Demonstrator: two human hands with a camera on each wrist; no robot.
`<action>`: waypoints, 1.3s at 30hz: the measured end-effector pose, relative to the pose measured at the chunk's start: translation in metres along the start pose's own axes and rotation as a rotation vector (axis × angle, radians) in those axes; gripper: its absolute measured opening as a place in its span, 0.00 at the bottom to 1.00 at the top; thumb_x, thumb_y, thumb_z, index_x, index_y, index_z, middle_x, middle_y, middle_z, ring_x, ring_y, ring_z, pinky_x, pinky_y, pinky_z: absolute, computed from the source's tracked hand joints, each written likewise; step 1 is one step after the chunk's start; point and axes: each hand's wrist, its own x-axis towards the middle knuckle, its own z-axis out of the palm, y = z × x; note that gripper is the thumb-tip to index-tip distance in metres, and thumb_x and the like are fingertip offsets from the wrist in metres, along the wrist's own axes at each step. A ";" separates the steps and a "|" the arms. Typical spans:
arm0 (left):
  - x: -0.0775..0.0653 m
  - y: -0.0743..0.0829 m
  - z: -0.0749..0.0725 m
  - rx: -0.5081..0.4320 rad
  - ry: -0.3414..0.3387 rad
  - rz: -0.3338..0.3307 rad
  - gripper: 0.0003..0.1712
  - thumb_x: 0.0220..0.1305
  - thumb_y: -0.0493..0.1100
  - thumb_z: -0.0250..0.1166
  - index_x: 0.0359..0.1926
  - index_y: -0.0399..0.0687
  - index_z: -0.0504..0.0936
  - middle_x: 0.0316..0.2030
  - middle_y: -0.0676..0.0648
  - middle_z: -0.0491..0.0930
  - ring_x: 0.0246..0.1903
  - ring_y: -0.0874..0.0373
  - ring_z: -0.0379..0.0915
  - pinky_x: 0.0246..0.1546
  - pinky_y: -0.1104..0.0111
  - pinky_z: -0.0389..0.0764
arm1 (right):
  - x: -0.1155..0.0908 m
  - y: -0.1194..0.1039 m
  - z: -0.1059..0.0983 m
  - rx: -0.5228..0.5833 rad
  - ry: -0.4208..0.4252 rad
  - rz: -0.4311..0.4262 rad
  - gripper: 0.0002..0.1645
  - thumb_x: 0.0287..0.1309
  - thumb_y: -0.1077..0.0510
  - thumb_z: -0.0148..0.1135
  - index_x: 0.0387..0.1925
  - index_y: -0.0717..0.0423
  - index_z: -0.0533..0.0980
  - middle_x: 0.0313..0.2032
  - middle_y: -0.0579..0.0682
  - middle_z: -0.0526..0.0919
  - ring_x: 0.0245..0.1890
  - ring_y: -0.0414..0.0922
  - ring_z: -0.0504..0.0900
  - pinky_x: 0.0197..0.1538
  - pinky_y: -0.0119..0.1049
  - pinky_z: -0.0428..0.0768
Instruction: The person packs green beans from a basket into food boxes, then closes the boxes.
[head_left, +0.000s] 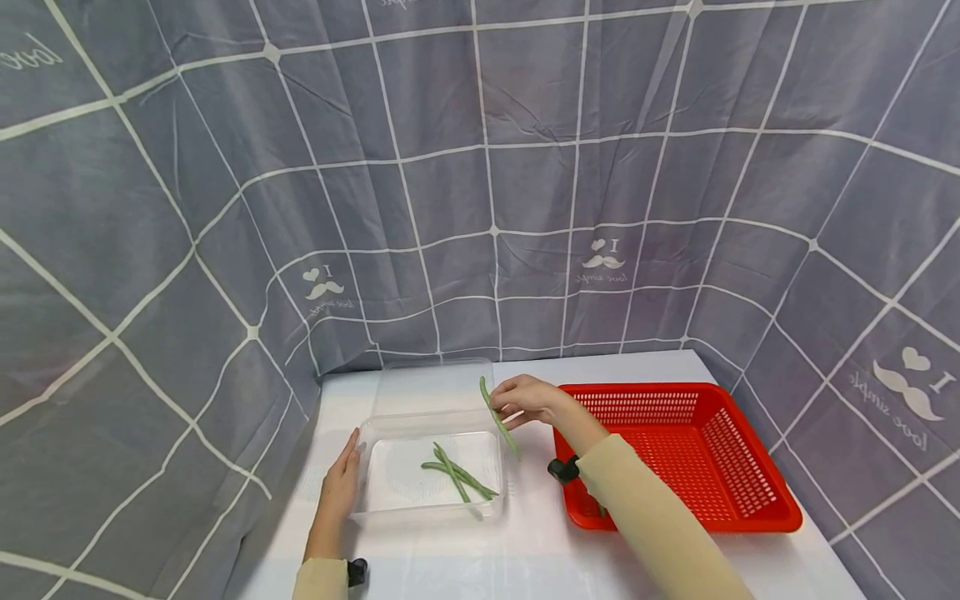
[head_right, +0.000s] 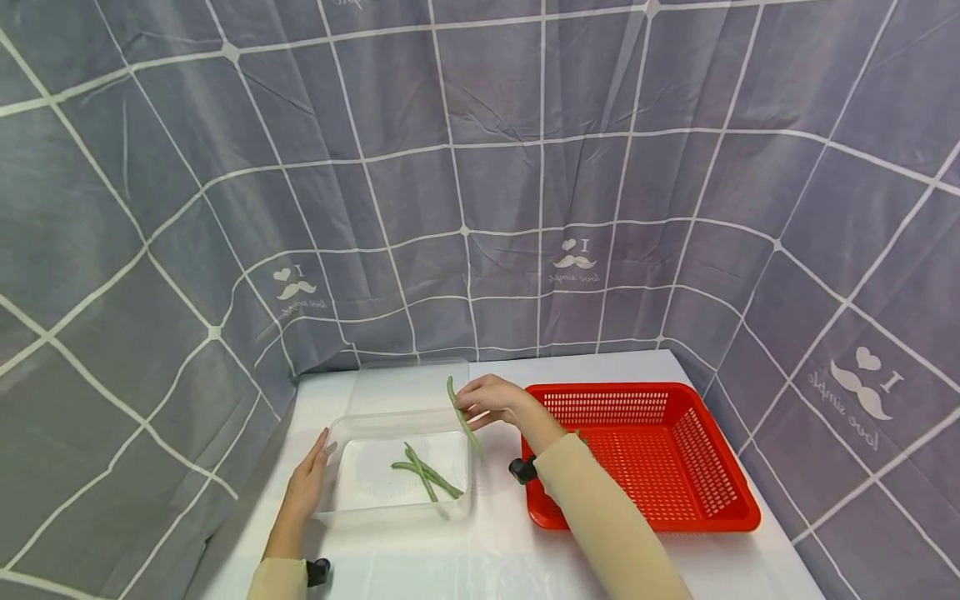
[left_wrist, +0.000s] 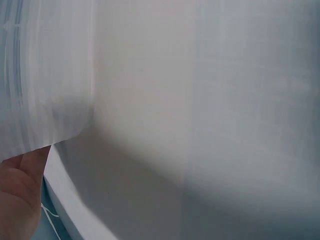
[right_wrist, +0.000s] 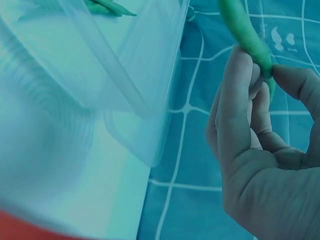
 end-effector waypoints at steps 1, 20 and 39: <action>0.000 0.000 0.000 0.001 0.000 0.000 0.31 0.89 0.53 0.38 0.86 0.58 0.52 0.83 0.37 0.53 0.82 0.30 0.47 0.82 0.35 0.52 | 0.002 -0.001 0.003 -0.003 -0.001 0.005 0.12 0.69 0.65 0.61 0.51 0.66 0.80 0.31 0.48 0.84 0.31 0.39 0.86 0.39 0.38 0.93; -0.003 0.001 0.003 -0.021 0.021 0.004 0.32 0.88 0.54 0.39 0.86 0.57 0.54 0.82 0.36 0.55 0.81 0.29 0.49 0.81 0.34 0.53 | 0.029 -0.001 0.049 -0.159 -0.041 0.039 0.11 0.63 0.65 0.65 0.47 0.64 0.84 0.29 0.49 0.85 0.28 0.40 0.84 0.36 0.37 0.93; -0.002 0.003 0.001 -0.014 0.022 -0.005 0.31 0.89 0.54 0.39 0.86 0.60 0.53 0.83 0.38 0.54 0.82 0.30 0.49 0.81 0.35 0.53 | 0.055 0.014 0.090 -0.432 -0.065 0.081 0.07 0.60 0.68 0.66 0.27 0.63 0.84 0.18 0.47 0.78 0.20 0.40 0.78 0.33 0.40 0.92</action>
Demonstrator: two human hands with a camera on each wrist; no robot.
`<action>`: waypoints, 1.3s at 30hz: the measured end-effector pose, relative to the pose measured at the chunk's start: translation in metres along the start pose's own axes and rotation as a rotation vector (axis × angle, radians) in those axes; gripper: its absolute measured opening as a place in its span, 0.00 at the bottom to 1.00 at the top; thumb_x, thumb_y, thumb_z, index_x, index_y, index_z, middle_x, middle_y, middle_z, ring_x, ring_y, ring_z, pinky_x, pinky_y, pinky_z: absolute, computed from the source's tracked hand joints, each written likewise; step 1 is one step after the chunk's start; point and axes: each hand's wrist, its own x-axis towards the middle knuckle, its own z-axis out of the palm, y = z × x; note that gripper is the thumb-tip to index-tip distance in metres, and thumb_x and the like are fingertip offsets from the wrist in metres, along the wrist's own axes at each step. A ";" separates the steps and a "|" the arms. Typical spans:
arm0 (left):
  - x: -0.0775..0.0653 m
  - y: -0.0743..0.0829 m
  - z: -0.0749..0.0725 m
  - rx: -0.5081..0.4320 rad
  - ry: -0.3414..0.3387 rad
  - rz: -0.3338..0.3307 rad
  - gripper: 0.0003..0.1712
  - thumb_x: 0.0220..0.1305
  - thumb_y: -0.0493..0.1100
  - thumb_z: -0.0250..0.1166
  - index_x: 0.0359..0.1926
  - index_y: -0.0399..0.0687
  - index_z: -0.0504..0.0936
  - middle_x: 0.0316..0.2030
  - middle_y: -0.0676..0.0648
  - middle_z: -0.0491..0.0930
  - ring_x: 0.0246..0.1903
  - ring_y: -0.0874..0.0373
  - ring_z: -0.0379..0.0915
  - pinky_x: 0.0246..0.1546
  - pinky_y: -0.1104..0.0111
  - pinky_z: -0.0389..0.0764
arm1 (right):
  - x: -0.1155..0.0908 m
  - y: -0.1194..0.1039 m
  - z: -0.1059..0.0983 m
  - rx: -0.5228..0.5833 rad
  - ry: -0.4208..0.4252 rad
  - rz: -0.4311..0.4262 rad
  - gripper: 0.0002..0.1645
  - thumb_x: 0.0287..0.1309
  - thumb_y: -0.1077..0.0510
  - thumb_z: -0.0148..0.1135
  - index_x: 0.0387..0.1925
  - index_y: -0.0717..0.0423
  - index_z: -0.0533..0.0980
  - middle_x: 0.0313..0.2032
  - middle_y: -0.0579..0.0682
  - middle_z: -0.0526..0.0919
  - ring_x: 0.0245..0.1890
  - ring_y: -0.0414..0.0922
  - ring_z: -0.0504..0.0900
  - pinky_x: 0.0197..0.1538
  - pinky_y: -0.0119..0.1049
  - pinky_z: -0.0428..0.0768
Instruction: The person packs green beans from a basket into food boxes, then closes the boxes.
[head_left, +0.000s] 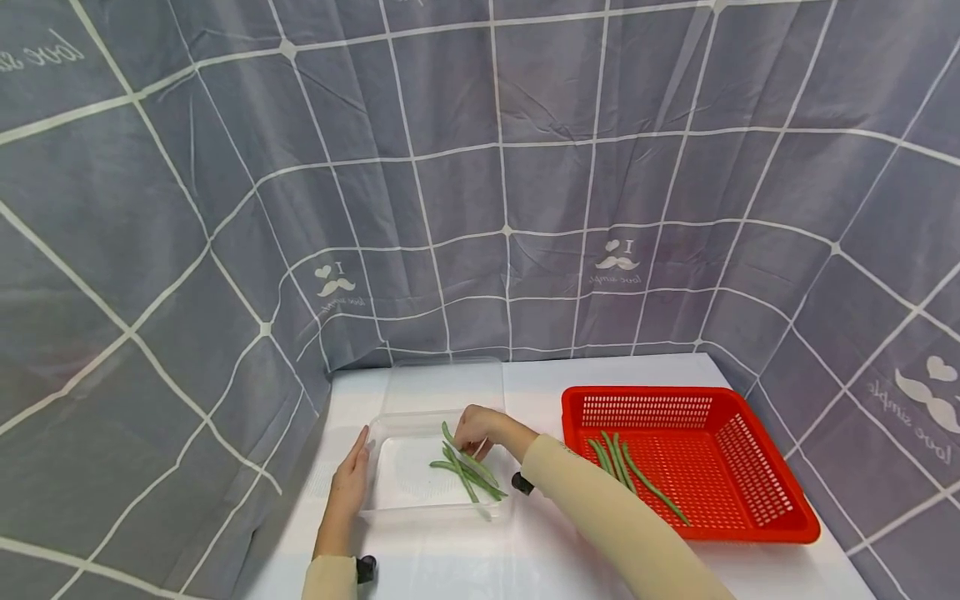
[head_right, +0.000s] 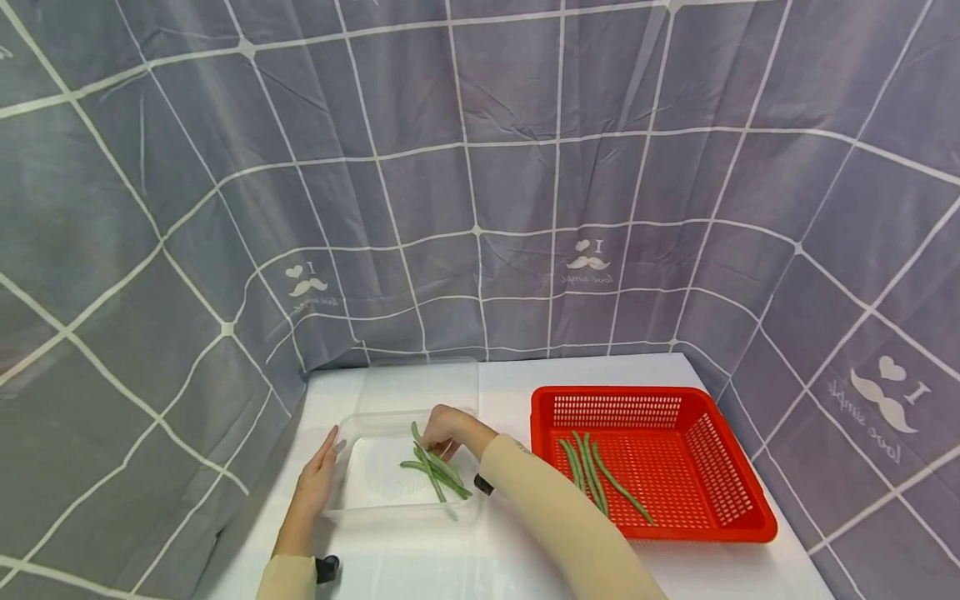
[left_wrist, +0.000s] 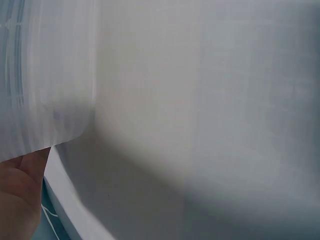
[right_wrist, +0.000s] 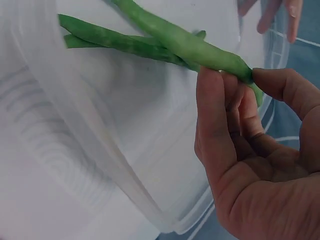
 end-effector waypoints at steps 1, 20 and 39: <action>0.000 0.000 0.000 0.001 0.003 0.001 0.31 0.89 0.54 0.39 0.86 0.60 0.53 0.83 0.38 0.54 0.82 0.30 0.49 0.81 0.35 0.53 | 0.001 0.000 0.002 -0.017 0.005 0.008 0.08 0.60 0.68 0.66 0.25 0.62 0.83 0.18 0.47 0.78 0.20 0.39 0.78 0.33 0.40 0.92; 0.000 0.002 0.001 0.016 0.005 0.001 0.31 0.89 0.54 0.38 0.86 0.61 0.53 0.83 0.37 0.53 0.82 0.30 0.48 0.82 0.36 0.52 | 0.011 0.000 0.032 -0.313 0.052 0.107 0.14 0.59 0.70 0.71 0.22 0.61 0.76 0.18 0.53 0.80 0.22 0.48 0.84 0.44 0.48 0.94; 0.000 0.001 0.001 0.011 0.016 0.003 0.31 0.89 0.53 0.39 0.85 0.61 0.54 0.83 0.37 0.54 0.82 0.30 0.49 0.81 0.35 0.53 | 0.023 0.002 0.050 -0.495 0.130 0.184 0.14 0.57 0.68 0.75 0.24 0.61 0.76 0.18 0.55 0.80 0.22 0.50 0.87 0.38 0.42 0.94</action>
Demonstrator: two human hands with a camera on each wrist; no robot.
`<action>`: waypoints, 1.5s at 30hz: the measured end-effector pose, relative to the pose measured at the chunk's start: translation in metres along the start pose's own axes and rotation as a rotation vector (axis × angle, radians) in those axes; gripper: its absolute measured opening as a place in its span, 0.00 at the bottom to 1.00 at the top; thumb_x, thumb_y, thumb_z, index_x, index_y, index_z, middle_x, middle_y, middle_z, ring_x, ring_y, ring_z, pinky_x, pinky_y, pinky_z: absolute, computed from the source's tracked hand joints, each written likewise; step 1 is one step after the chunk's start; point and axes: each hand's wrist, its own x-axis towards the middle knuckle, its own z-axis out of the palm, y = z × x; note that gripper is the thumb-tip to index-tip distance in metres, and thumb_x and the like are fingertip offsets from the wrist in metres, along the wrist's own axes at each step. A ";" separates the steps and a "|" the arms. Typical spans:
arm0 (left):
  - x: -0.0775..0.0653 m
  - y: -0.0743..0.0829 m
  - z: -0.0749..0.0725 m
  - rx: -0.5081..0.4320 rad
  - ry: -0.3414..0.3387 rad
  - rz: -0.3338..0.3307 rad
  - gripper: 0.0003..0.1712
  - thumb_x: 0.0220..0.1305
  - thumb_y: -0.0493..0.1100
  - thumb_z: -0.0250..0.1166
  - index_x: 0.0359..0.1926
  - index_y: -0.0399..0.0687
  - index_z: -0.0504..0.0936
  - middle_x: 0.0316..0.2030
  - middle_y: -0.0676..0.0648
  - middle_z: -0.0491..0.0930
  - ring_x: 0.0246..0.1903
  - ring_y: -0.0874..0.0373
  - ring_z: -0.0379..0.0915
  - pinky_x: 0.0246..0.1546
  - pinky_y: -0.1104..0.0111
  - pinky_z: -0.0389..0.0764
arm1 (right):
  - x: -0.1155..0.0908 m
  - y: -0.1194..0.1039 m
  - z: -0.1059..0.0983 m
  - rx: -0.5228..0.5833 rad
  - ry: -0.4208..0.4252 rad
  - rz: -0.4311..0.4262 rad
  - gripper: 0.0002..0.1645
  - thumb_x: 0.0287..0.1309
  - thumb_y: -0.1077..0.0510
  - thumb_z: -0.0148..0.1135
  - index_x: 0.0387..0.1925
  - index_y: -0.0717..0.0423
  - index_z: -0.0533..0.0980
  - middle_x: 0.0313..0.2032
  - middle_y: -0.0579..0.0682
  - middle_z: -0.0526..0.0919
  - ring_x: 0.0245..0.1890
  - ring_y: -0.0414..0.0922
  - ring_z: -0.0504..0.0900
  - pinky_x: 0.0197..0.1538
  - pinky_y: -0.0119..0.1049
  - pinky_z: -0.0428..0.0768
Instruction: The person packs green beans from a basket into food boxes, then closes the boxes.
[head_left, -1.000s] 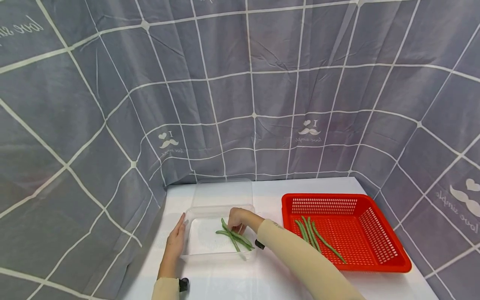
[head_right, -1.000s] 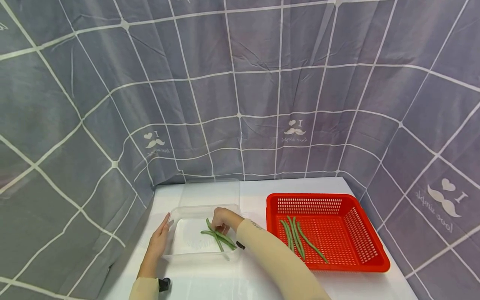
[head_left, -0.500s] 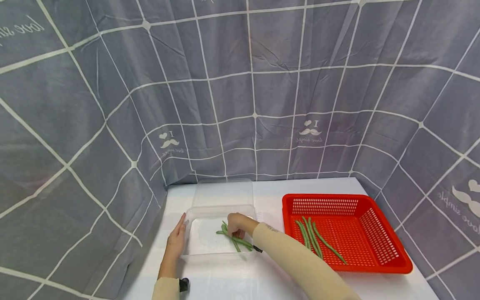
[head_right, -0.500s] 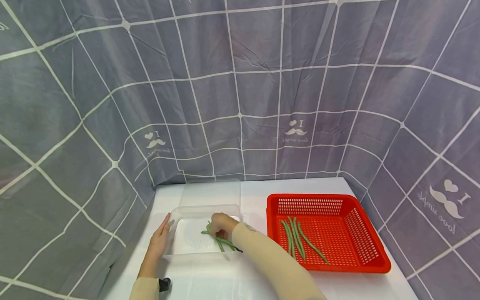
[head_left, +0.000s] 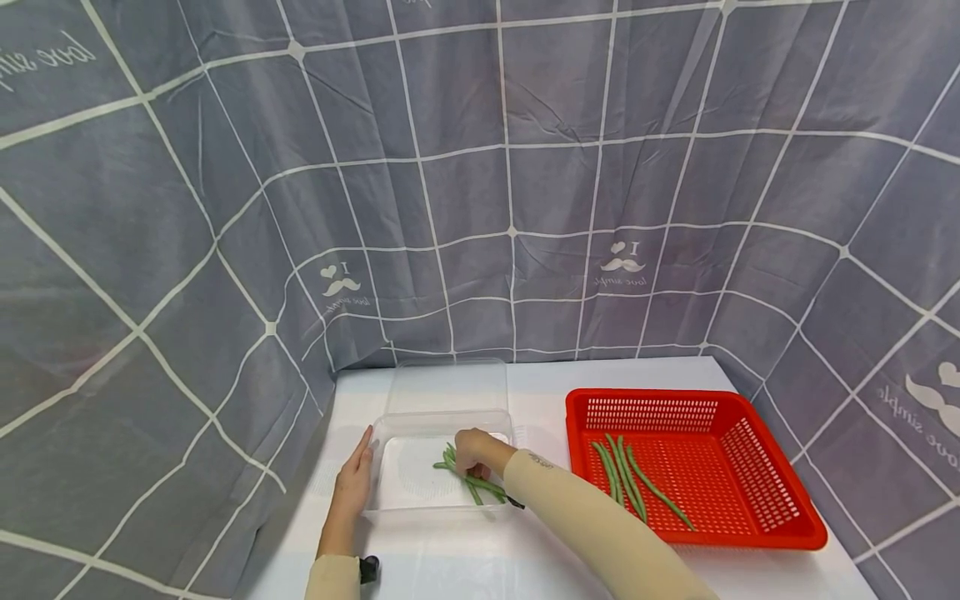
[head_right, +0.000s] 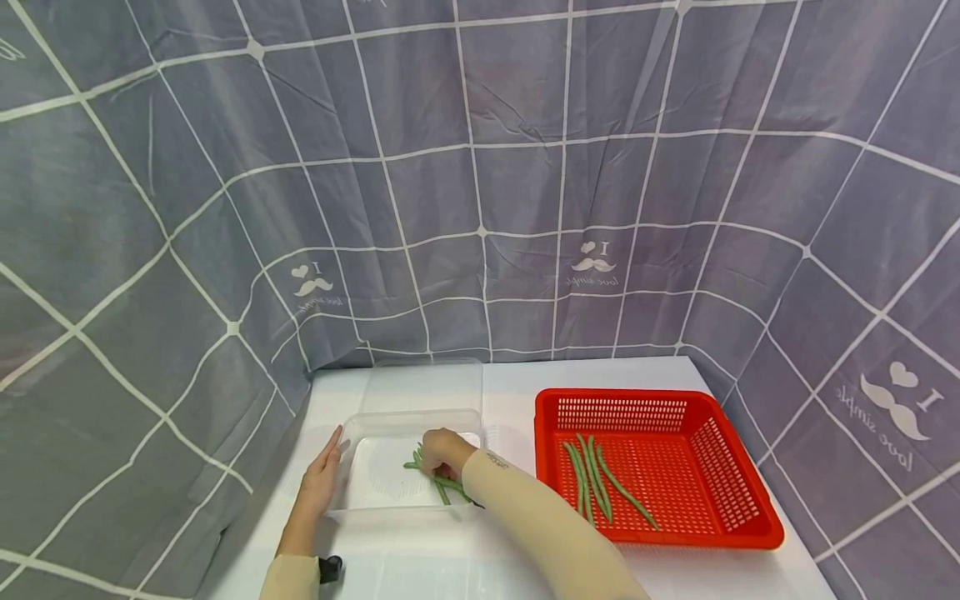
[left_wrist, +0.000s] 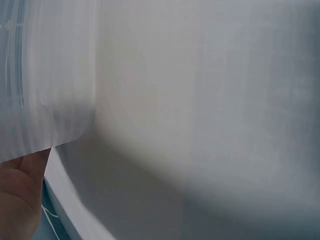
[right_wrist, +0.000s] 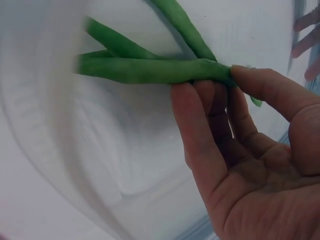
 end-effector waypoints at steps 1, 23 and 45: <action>0.000 0.000 0.000 -0.001 0.000 -0.001 0.31 0.89 0.53 0.39 0.85 0.61 0.54 0.83 0.38 0.54 0.82 0.30 0.49 0.82 0.36 0.53 | 0.000 0.000 0.000 -0.003 0.005 -0.001 0.14 0.57 0.68 0.75 0.24 0.61 0.76 0.18 0.55 0.80 0.22 0.51 0.88 0.38 0.42 0.94; 0.001 0.000 0.000 0.002 -0.011 -0.006 0.31 0.89 0.53 0.40 0.86 0.58 0.54 0.83 0.38 0.53 0.82 0.30 0.49 0.81 0.35 0.53 | 0.003 0.008 -0.004 0.077 0.011 -0.019 0.15 0.54 0.68 0.80 0.20 0.62 0.79 0.18 0.55 0.82 0.18 0.46 0.83 0.28 0.38 0.91; -0.001 0.003 -0.003 0.000 -0.032 -0.015 0.32 0.88 0.56 0.37 0.86 0.60 0.51 0.84 0.38 0.50 0.82 0.30 0.46 0.82 0.35 0.50 | -0.029 0.037 -0.055 0.368 0.023 -0.219 0.08 0.65 0.61 0.72 0.29 0.54 0.82 0.24 0.49 0.83 0.26 0.47 0.87 0.32 0.42 0.92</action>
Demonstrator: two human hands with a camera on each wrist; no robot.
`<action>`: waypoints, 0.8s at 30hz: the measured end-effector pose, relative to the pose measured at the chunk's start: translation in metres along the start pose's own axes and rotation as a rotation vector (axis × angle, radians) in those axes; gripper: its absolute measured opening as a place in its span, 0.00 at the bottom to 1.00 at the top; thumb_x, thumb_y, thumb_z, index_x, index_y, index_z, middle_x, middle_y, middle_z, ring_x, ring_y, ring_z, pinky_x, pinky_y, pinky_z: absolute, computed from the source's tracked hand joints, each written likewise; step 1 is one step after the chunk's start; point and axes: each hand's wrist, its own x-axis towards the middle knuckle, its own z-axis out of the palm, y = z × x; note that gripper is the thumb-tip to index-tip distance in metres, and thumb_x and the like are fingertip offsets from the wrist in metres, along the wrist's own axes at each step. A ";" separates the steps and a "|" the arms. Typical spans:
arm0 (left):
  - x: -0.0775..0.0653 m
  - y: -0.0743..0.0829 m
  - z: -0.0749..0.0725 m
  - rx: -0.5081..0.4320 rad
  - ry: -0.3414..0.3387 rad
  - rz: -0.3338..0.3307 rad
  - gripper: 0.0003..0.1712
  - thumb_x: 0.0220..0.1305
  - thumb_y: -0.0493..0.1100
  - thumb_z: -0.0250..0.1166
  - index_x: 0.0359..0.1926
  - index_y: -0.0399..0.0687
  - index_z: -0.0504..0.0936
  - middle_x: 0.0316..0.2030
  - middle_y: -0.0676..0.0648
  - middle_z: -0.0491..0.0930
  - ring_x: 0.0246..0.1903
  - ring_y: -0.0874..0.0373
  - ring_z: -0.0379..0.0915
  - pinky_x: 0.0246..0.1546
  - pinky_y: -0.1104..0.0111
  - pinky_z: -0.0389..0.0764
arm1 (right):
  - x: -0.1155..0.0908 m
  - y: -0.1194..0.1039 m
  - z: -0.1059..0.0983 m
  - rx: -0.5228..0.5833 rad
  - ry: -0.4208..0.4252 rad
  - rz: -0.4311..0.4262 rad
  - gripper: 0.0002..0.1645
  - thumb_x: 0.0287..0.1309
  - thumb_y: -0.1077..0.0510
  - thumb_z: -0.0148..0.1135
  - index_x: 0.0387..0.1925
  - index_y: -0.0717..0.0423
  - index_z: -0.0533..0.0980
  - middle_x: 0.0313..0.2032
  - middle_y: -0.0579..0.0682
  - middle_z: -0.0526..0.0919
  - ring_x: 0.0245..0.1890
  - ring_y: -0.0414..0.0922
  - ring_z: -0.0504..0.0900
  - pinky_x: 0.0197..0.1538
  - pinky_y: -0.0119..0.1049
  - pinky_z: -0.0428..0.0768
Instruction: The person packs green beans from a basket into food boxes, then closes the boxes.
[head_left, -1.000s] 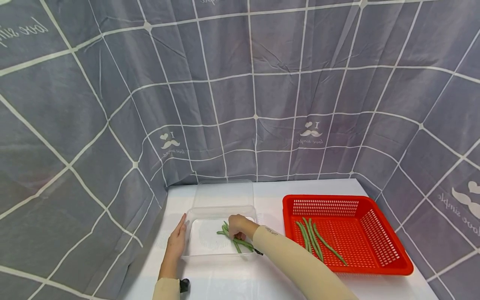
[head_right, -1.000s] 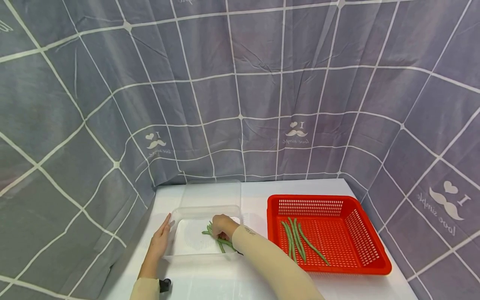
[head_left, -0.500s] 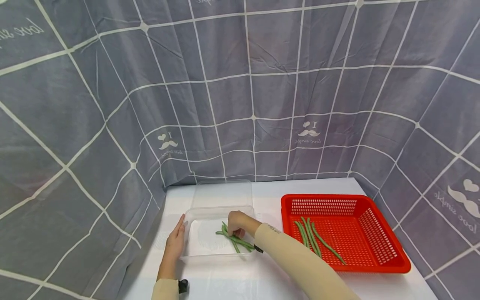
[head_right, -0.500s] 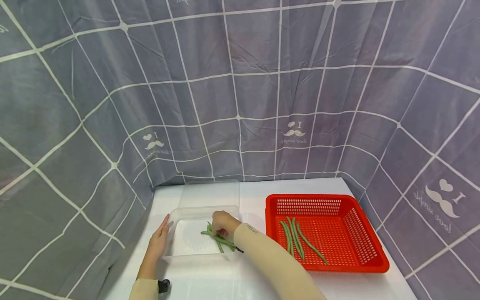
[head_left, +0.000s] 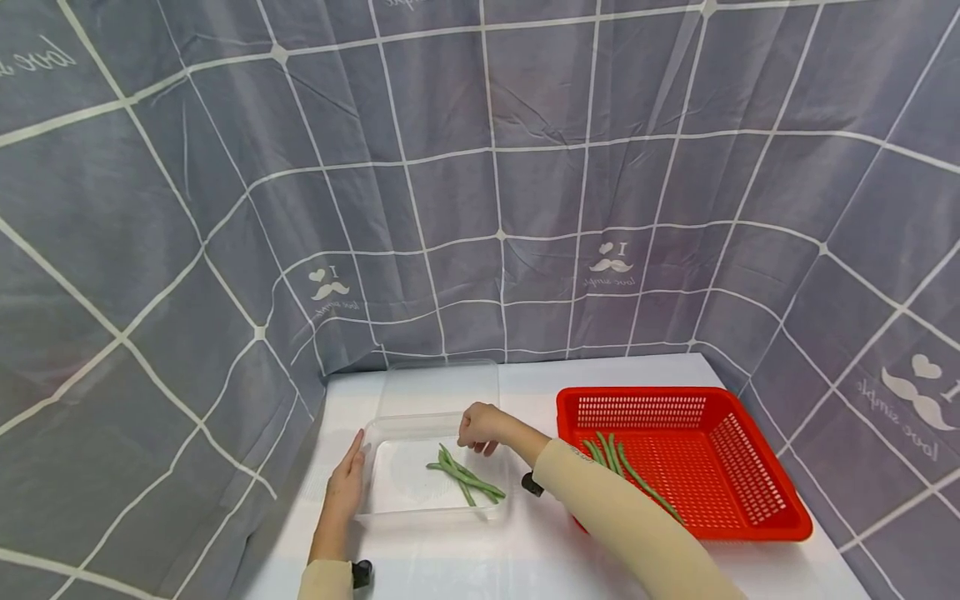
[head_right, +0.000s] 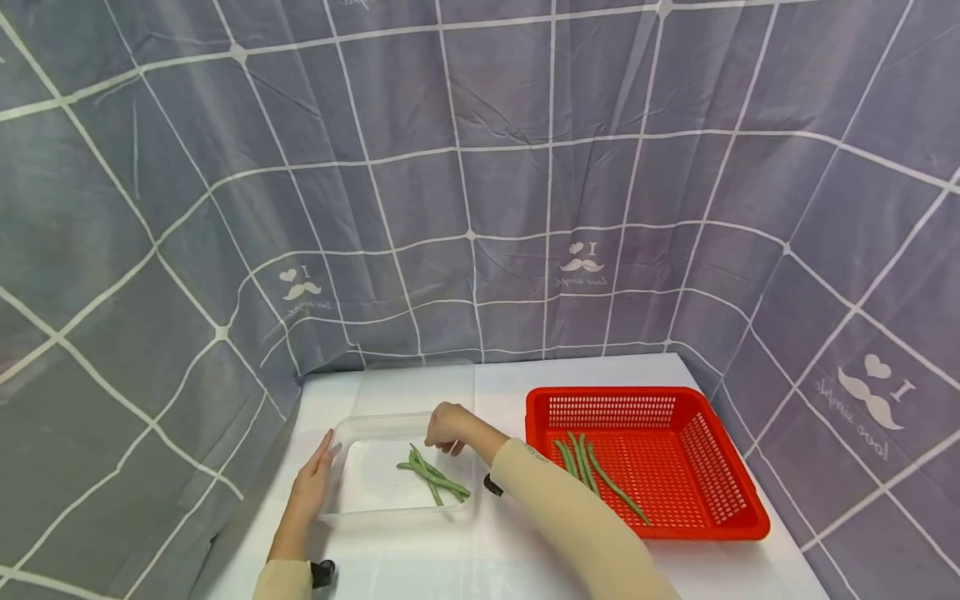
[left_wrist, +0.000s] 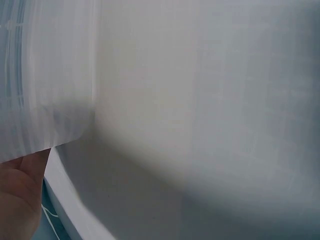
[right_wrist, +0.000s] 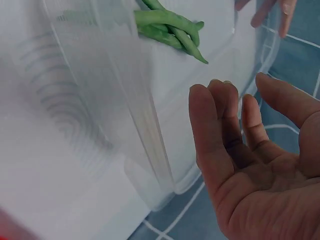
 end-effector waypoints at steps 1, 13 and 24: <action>0.000 0.000 0.000 0.001 0.000 0.002 0.32 0.88 0.56 0.37 0.86 0.60 0.51 0.84 0.38 0.51 0.82 0.30 0.46 0.82 0.35 0.51 | -0.002 0.001 -0.003 0.015 0.008 -0.005 0.08 0.65 0.61 0.71 0.30 0.54 0.81 0.25 0.50 0.83 0.27 0.47 0.88 0.32 0.41 0.92; 0.001 -0.003 0.001 -0.003 0.007 0.006 0.31 0.89 0.53 0.38 0.86 0.59 0.52 0.83 0.36 0.52 0.81 0.29 0.48 0.81 0.35 0.52 | -0.029 0.015 -0.036 0.147 0.066 -0.048 0.06 0.66 0.58 0.70 0.37 0.57 0.81 0.34 0.58 0.89 0.29 0.47 0.88 0.32 0.39 0.92; 0.000 0.000 0.000 0.005 -0.005 0.013 0.31 0.89 0.52 0.38 0.86 0.56 0.51 0.83 0.36 0.52 0.81 0.30 0.48 0.81 0.36 0.53 | -0.049 0.022 -0.058 0.201 0.109 -0.048 0.07 0.67 0.58 0.69 0.39 0.58 0.81 0.34 0.57 0.88 0.32 0.49 0.89 0.33 0.39 0.92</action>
